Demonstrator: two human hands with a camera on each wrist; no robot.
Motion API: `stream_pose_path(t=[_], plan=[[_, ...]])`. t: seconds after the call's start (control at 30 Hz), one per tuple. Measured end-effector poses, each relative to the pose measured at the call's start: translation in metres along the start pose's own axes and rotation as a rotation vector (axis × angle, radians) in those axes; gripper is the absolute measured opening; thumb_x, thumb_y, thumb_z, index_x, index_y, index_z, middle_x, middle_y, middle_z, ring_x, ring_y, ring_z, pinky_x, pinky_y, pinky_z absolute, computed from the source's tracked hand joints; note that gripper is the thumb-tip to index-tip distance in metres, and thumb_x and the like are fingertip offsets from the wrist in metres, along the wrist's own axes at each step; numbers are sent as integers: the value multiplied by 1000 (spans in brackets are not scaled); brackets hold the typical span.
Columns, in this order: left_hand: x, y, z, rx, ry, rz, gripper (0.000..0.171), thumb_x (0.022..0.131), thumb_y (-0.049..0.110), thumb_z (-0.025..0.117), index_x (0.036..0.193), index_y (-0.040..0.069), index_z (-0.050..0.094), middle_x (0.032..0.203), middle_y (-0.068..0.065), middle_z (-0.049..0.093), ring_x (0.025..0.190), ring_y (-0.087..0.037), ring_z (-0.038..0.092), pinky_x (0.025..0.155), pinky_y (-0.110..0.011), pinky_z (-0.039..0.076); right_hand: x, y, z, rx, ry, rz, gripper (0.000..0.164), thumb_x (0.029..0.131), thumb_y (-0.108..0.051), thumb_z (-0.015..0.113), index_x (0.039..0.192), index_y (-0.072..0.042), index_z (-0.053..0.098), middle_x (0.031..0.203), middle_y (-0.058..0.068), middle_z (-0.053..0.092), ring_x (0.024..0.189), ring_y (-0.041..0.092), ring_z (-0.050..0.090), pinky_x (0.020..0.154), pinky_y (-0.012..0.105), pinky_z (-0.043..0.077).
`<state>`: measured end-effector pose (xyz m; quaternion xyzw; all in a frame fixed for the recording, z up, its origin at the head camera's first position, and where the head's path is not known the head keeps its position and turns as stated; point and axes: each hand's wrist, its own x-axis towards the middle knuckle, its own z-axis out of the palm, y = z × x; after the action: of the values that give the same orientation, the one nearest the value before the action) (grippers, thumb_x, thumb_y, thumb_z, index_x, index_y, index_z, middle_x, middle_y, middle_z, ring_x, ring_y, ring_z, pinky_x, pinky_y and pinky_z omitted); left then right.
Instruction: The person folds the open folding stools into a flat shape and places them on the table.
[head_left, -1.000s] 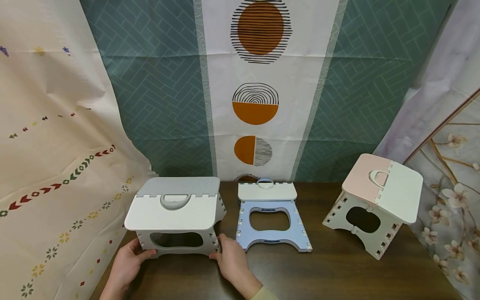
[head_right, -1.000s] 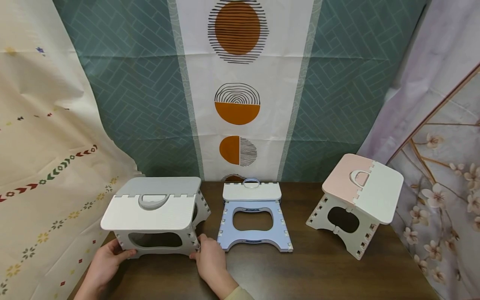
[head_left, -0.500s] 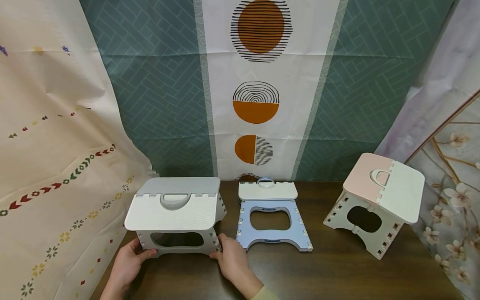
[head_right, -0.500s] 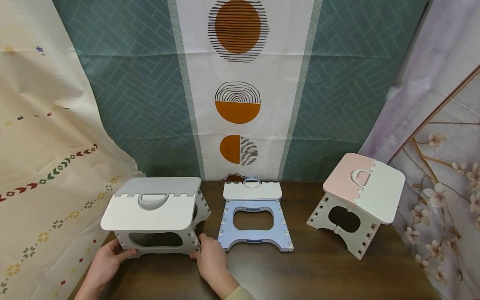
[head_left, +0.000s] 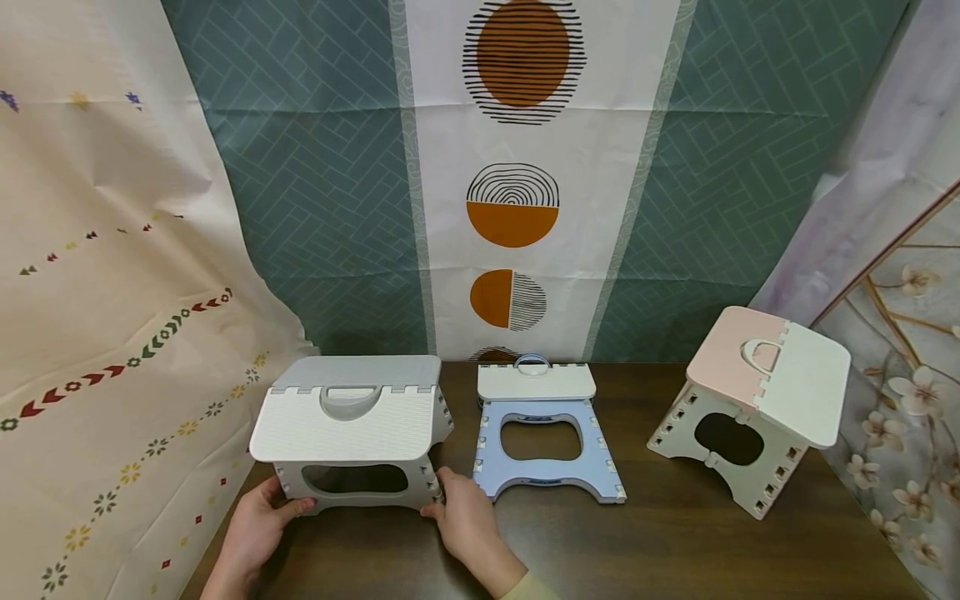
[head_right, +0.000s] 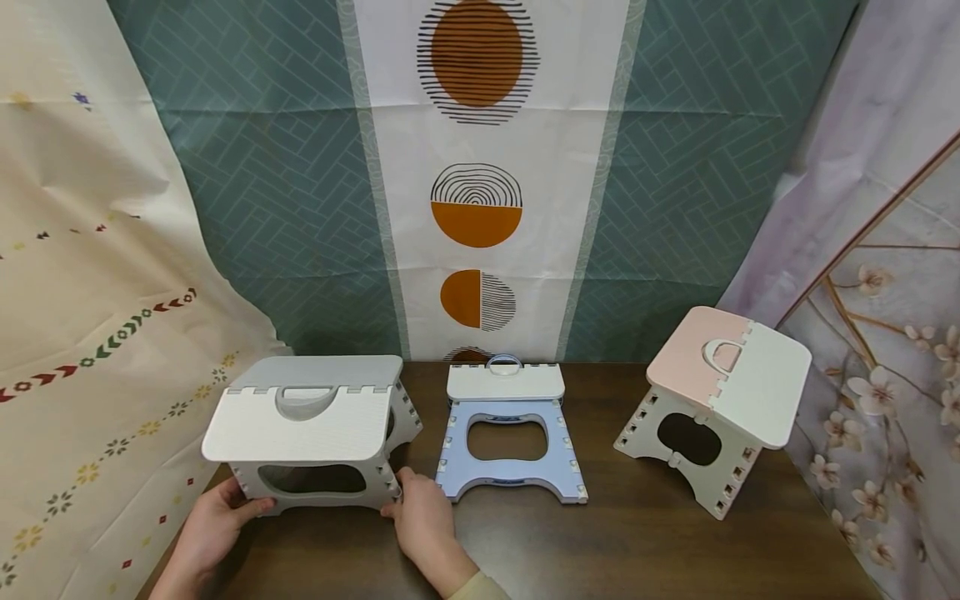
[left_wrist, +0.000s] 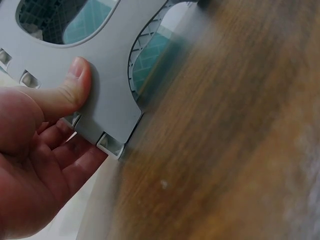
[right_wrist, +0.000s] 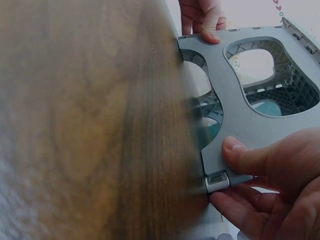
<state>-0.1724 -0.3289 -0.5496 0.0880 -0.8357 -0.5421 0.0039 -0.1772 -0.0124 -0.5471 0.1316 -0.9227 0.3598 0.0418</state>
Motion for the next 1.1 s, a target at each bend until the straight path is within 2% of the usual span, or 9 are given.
stream_pose_path(t=[0.37,1.1], plan=[[-1,1,0,5,-1,-15,48,87,12,77,126,-9,58,109,-12,69,89,-10,63,74,-28,52,0,1,2,-20,1,-4,34,75,-29,86,95,-17,63,74,-8,59,68,11,60,55,31,44],[0,-1,1,-10,-3,8,44,87,10,76,123,-10,59,106,-12,69,88,-10,64,74,-28,52,0,2,1,-20,0,-20,33,74,-29,86,89,-18,60,71,-9,57,66,12,60,53,32,43]])
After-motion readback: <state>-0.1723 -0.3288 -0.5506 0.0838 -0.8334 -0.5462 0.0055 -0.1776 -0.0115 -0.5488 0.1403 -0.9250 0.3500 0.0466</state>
